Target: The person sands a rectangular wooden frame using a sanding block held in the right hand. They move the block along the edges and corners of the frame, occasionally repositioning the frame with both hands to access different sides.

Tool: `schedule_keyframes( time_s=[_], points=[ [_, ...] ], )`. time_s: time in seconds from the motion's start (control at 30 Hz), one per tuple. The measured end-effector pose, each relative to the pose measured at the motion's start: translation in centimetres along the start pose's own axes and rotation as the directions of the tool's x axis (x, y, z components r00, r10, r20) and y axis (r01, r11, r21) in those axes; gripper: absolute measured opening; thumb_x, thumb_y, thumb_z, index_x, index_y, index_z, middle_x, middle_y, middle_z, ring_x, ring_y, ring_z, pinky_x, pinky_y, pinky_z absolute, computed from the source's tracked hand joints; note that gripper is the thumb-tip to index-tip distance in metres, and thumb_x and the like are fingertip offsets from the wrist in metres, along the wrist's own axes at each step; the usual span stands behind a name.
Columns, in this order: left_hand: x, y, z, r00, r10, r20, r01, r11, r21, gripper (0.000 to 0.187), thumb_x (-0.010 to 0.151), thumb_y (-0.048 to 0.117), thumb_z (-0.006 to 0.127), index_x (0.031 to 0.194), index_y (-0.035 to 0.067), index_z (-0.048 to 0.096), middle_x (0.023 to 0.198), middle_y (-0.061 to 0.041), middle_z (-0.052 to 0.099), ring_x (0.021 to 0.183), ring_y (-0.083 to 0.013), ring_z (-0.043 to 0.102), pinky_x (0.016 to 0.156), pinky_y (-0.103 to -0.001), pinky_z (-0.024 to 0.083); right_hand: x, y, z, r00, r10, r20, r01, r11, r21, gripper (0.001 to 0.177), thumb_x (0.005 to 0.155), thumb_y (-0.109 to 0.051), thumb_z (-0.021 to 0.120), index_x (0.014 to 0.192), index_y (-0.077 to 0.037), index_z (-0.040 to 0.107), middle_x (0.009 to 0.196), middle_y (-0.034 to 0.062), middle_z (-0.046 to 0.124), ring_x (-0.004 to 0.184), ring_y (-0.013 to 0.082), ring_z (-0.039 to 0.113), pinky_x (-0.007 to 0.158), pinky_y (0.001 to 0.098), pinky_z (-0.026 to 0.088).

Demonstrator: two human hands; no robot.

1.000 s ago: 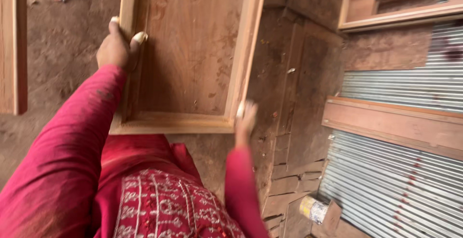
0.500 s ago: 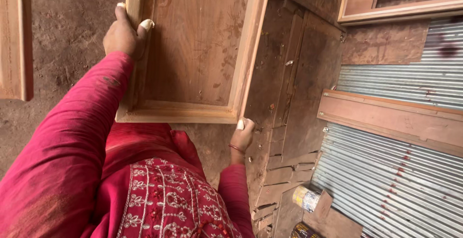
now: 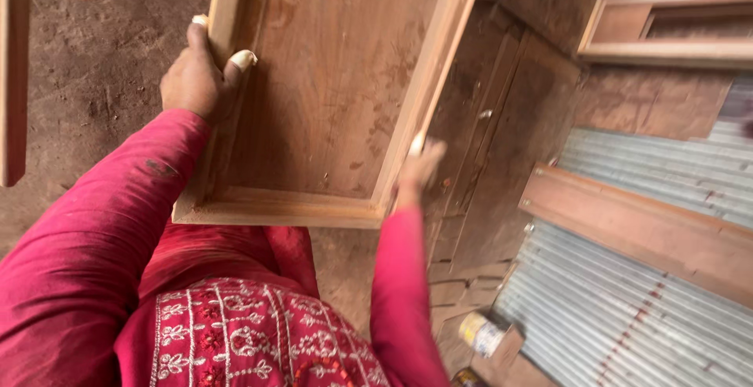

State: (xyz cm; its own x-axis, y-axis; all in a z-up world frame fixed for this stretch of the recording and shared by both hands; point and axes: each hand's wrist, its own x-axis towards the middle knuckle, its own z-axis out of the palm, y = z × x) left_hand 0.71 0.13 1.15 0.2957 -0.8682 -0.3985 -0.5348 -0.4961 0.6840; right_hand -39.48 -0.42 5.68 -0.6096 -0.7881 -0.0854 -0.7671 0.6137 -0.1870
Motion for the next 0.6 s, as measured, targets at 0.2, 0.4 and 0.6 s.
schedule_keyframes(
  time_s=[0.2, 0.4, 0.6],
  points=[
    [-0.6, 0.3, -0.4, 0.984, 0.148, -0.098, -0.153, 0.987, -0.051, 0.083, 0.107, 0.055, 0.067, 0.157, 0.001, 0.03, 0.109, -0.029, 0.067, 0.1, -0.0506, 0.064, 0.084, -0.057, 0.049, -3.0, 2.9, -1.3, 0.904, -0.405, -0.137, 0.419, 0.777, 0.469, 0.038, 0.109, -0.01, 0.043, 0.146, 0.0, 0.037, 0.149, 0.0184, 0.048, 0.135, 0.0264, 0.048, 0.108, 0.0413, 0.039],
    [-1.8, 1.1, -2.2, 1.0, 0.017, -0.012, -0.017, 1.0, -0.011, 0.076, 0.106, 0.057, 0.065, 0.153, 0.005, 0.036, 0.111, -0.029, 0.069, 0.103, -0.0505, 0.064, 0.087, -0.058, 0.049, -12.9, 18.0, 0.7, 0.967, -0.197, -0.164, 0.188, 0.98, -0.064, 0.037, 0.096, -0.035, 0.07, 0.108, -0.005, 0.053, 0.099, 0.0182, 0.07, 0.091, 0.039, 0.068, 0.077, 0.0484, 0.052],
    [-1.2, 0.4, 0.1, 1.0, 0.021, -0.019, -0.022, 0.999, -0.049, 0.079, 0.105, 0.054, 0.068, 0.155, 0.004, 0.033, 0.109, -0.031, 0.068, 0.099, -0.0522, 0.064, 0.085, -0.058, 0.05, -5.3, 20.3, 4.1, 0.994, 0.006, 0.109, 0.004, 0.996, -0.095, 0.036, 0.099, -0.027, 0.06, 0.124, -0.006, 0.048, 0.113, 0.0157, 0.071, 0.106, 0.0355, 0.069, 0.088, 0.0473, 0.051]
  ],
)
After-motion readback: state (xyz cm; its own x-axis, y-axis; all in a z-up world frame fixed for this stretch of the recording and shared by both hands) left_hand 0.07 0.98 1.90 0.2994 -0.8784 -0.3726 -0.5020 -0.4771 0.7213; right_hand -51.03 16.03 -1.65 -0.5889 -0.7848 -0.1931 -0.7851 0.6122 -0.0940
